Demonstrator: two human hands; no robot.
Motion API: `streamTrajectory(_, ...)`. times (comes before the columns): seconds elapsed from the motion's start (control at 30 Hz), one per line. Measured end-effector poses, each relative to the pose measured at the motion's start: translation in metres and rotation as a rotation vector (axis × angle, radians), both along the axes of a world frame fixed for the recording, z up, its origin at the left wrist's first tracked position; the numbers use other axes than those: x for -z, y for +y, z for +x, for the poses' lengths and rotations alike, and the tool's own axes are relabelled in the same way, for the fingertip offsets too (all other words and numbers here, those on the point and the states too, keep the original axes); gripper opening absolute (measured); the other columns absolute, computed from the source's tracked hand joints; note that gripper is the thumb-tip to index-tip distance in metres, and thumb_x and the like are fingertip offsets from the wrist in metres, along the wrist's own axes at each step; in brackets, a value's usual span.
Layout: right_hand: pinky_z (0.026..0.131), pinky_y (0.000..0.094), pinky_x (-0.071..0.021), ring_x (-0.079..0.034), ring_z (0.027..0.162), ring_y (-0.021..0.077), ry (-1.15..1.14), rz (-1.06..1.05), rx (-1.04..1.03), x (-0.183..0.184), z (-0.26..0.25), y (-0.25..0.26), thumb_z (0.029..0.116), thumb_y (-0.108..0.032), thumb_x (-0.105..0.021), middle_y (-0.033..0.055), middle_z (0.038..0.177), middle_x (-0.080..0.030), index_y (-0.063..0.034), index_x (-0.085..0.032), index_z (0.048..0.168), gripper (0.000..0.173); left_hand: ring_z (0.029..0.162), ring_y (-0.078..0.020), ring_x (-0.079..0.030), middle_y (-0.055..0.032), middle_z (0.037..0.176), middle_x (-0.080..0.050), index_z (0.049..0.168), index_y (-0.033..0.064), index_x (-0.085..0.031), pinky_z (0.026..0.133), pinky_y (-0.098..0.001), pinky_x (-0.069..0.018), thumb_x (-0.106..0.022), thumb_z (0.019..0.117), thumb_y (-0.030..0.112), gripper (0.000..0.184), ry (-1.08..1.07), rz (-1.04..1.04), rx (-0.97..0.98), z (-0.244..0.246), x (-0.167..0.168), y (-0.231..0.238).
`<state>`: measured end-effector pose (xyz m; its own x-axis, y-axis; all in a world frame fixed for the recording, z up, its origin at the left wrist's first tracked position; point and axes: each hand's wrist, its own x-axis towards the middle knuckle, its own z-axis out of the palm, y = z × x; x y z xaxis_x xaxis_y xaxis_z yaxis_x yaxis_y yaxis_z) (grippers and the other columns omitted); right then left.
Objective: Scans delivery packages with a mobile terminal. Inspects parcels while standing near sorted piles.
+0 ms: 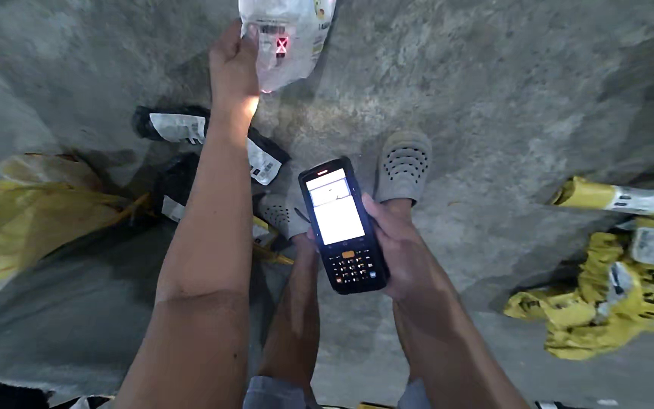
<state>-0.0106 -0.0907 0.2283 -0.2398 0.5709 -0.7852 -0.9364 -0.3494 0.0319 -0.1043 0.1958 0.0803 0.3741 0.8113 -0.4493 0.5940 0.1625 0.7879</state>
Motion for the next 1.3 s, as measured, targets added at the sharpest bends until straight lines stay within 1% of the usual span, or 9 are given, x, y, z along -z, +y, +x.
streamTrajectory(0.2,0.090,0.0435,-0.0608,-0.070,0.107,0.0287,0.034,0.060,0.034,0.001,0.005,-0.004,0.1059,-0.057,-0.031,0.0206,0.121,-0.068,-0.0109,-0.055,0.139,0.062,0.093,-0.0081,-0.069,-0.0039,0.099,-0.070,0.117,0.0022,-0.066,0.087,-0.0294,-0.0592,-0.049,0.1074,0.019,0.026,0.017,-0.009,0.039,0.009,0.000,0.002)
streamTrajectory(0.3,0.090,0.0426,-0.0605,-0.070,0.108,0.0283,0.127,0.127,0.111,0.003,0.007,-0.006,0.1064,-0.057,-0.030,0.0203,0.123,-0.067,-0.0120,-0.054,0.139,0.061,0.090,-0.0060,-0.067,-0.0015,0.094,-0.069,0.108,0.0029,-0.068,0.086,-0.0274,-0.0569,-0.048,0.1060,0.014,0.023,-0.042,0.021,0.032,0.010,0.001,0.001)
streamTrajectory(0.4,0.092,0.0437,-0.0598,-0.069,0.109,0.0283,0.104,0.173,0.131,0.003,0.007,-0.008,0.1053,-0.060,-0.032,0.0192,0.123,-0.067,-0.0126,-0.055,0.138,0.062,0.098,-0.0044,-0.065,-0.0016,0.101,-0.069,0.116,0.0029,-0.068,0.092,-0.0260,-0.0539,-0.047,0.1074,0.017,0.027,-0.024,0.002,0.040,0.010,-0.002,0.001)
streamTrajectory(0.6,0.097,0.0506,-0.0569,-0.066,0.115,0.0372,0.101,0.256,0.123,0.002,0.007,-0.004,0.1070,-0.055,-0.023,0.0262,0.129,-0.062,-0.0099,-0.048,0.144,0.063,0.095,-0.0058,-0.066,-0.0025,0.097,-0.069,0.112,0.0032,-0.069,0.090,-0.0272,-0.0543,-0.046,0.1076,0.017,0.026,0.019,0.019,0.039,0.007,0.006,0.001)
streamTrajectory(0.73,0.095,0.0499,-0.0575,-0.067,0.111,0.0352,0.071,0.265,0.147,0.001,0.004,-0.002,0.1055,-0.055,-0.031,0.0243,0.124,-0.064,-0.0105,-0.049,0.142,0.060,0.094,-0.0049,-0.063,-0.0017,0.097,-0.067,0.111,0.0042,-0.069,0.088,-0.0267,-0.0519,-0.047,0.1070,0.020,0.027,0.113,0.032,0.053,0.012,0.002,0.002)
streamTrajectory(0.9,0.095,0.0488,-0.0573,-0.067,0.110,0.0345,0.073,0.241,0.144,-0.001,0.007,0.000,0.1021,-0.045,-0.042,0.0243,0.125,-0.064,-0.0146,-0.041,0.147,0.054,0.081,-0.0034,-0.060,0.0028,0.083,-0.061,0.098,0.0069,-0.068,0.078,-0.0248,-0.0503,-0.047,0.1072,0.019,0.025,0.096,0.043,0.034,0.015,0.007,0.004)
streamTrajectory(1.03,0.094,0.0478,-0.0572,-0.068,0.110,0.0339,0.067,0.248,0.130,-0.002,0.007,-0.002,0.0936,-0.028,-0.055,0.0233,0.126,-0.063,-0.0160,-0.039,0.147,0.057,0.084,-0.0036,-0.061,0.0014,0.086,-0.063,0.101,0.0055,-0.069,0.081,-0.0248,-0.0515,-0.047,0.1061,0.016,0.024,0.065,0.059,0.039,0.013,0.008,0.003)
streamTrajectory(1.2,0.094,0.0467,-0.0581,-0.068,0.109,0.0334,0.035,0.233,0.112,-0.005,0.006,-0.001,0.0940,-0.023,-0.051,0.0229,0.125,-0.064,-0.0157,-0.035,0.149,0.057,0.086,-0.0060,-0.063,-0.0012,0.087,-0.065,0.102,0.0030,-0.068,0.083,-0.0269,-0.0533,-0.047,0.1062,0.013,0.024,0.004,0.047,0.010,0.013,0.009,0.001)
streamTrajectory(1.3,0.088,0.0466,-0.0603,-0.071,0.102,0.0325,-0.081,0.172,0.067,-0.010,0.009,0.004,0.0970,-0.021,-0.046,0.0220,0.118,-0.066,-0.0134,-0.040,0.145,0.049,0.094,-0.0079,-0.067,-0.0062,0.100,-0.068,0.120,0.0002,-0.065,0.088,-0.0282,-0.0560,-0.044,0.1083,0.018,0.030,0.070,0.055,-0.002,0.014,0.003,-0.008)
